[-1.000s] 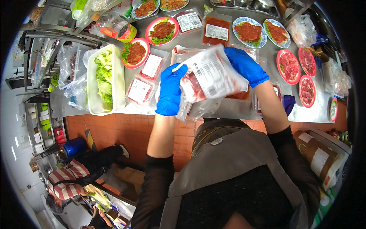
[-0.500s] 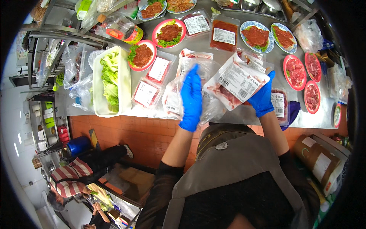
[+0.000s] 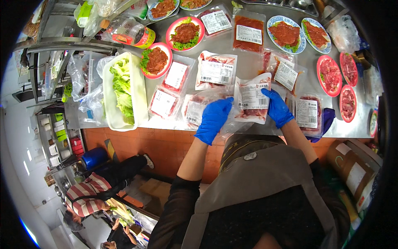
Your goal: The person places multiple vacuum-sealed packages of sliced meat into a plastic bag on a stainless steel counter. The person handles each package individually, arranging them inside the bag while other prepared plates of meat and vegetables remain on the counter.
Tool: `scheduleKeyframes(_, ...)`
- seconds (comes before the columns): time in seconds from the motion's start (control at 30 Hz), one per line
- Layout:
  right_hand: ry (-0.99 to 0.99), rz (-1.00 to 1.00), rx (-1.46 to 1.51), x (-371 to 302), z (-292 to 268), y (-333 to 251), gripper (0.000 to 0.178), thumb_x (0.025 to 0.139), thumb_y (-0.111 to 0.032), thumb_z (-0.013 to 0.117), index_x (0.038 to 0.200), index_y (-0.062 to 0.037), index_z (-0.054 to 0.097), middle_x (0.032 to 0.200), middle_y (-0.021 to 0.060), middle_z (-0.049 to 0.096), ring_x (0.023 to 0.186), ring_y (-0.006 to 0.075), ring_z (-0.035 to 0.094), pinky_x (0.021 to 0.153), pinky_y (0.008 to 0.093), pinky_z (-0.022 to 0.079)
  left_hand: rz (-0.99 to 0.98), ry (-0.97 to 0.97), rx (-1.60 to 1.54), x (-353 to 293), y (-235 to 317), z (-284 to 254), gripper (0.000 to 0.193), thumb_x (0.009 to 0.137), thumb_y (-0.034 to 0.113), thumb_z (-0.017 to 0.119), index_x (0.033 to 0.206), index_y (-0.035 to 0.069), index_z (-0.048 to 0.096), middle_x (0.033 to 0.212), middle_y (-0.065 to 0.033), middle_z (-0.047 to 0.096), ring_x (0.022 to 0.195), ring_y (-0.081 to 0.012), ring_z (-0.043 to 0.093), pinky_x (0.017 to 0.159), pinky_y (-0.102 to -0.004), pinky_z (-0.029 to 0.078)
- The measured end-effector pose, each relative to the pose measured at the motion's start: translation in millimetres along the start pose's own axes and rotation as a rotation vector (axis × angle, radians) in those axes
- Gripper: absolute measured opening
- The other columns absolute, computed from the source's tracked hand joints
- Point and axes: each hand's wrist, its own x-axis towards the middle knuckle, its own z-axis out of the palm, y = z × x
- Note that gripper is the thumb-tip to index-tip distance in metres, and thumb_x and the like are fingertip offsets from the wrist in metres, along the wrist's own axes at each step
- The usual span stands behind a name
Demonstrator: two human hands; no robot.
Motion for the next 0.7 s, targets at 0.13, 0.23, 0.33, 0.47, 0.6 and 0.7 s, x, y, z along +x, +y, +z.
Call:
scheduleKeyframes(0.13, -0.033, -0.015, -0.073, 6.0, -11.8, 1.2, 0.038, 0.076, -0.008, 0.058, 0.111, 0.0045, 0.048, 0.103, 0.0136, 0.057, 0.090, 0.0236, 0.059, 0.081, 0.0331, 0.048, -0.222, 0.297, -0.321, 31.3, -12.2, -49.9, 0.027, 0.080, 0.011, 0.057, 0.103, -0.001, 0.058, 0.086, -0.0129, 0.063, 0.074, -0.0168, 0.060, 0.065, -0.0274, 0.047)
scheduleKeyframes(0.23, 0.029, -0.034, -0.109, 11.6, -16.6, 5.7, 0.036, 0.077, -0.009, 0.058, 0.110, 0.0042, 0.049, 0.101, 0.0128, 0.058, 0.087, 0.0220, 0.060, 0.076, 0.0314, 0.050, -0.218, 0.343, 0.233, 70.5, -55.9, -55.9, 0.033, 0.074, 0.016, 0.064, 0.101, -0.002, 0.058, 0.088, -0.0156, 0.061, 0.077, -0.0224, 0.059, 0.068, -0.0312, 0.046)
scheduleKeyframes(0.33, 0.037, -0.023, -0.137, 16.0, -16.4, 8.0, 0.036, 0.078, -0.012, 0.059, 0.109, 0.0038, 0.050, 0.101, 0.0123, 0.059, 0.086, 0.0213, 0.060, 0.075, 0.0312, 0.050, -0.292, 0.208, 0.209, 99.1, -83.8, -42.8, 0.046, 0.067, 0.025, 0.071, 0.099, -0.004, 0.056, 0.094, -0.0196, 0.060, 0.083, -0.0306, 0.058, 0.072, -0.0368, 0.045)
scheduleKeyframes(0.47, 0.040, -0.057, -0.202, 17.7, -12.4, 10.4, 0.034, 0.080, -0.017, 0.059, 0.107, 0.0030, 0.052, 0.099, 0.0109, 0.060, 0.085, 0.0197, 0.060, 0.074, 0.0297, 0.049, -0.416, 0.000, -0.378, 118.8, -88.0, -39.9, 0.048, 0.069, 0.021, 0.070, 0.105, -0.006, 0.053, 0.098, -0.0181, 0.060, 0.088, -0.0245, 0.058, 0.075, -0.0333, 0.045)
scheduleKeyframes(0.6, 0.098, -0.088, -0.227, 7.5, -5.2, 5.9, 0.033, 0.081, -0.017, 0.058, 0.107, 0.0023, 0.052, 0.099, 0.0104, 0.060, 0.084, 0.0186, 0.060, 0.074, 0.0290, 0.048, -0.182, 0.134, 0.266, 100.6, -23.5, -65.8, 0.076, 0.068, 0.035, 0.071, 0.123, -0.006, 0.038, 0.117, -0.0246, 0.046, 0.106, -0.0331, 0.049, 0.087, -0.0357, 0.041)
scheduleKeyframes(0.7, 0.086, -0.153, -0.265, 13.8, 1.4, 7.3, 0.033, 0.081, -0.016, 0.059, 0.108, 0.0014, 0.053, 0.099, 0.0094, 0.060, 0.084, 0.0171, 0.059, 0.075, 0.0278, 0.047, -0.010, 0.080, 0.667, 0.5, 18.0, -49.0, 0.076, 0.068, 0.036, 0.070, 0.124, -0.003, 0.037, 0.121, -0.0231, 0.042, 0.112, -0.0347, 0.043, 0.091, -0.0368, 0.038)
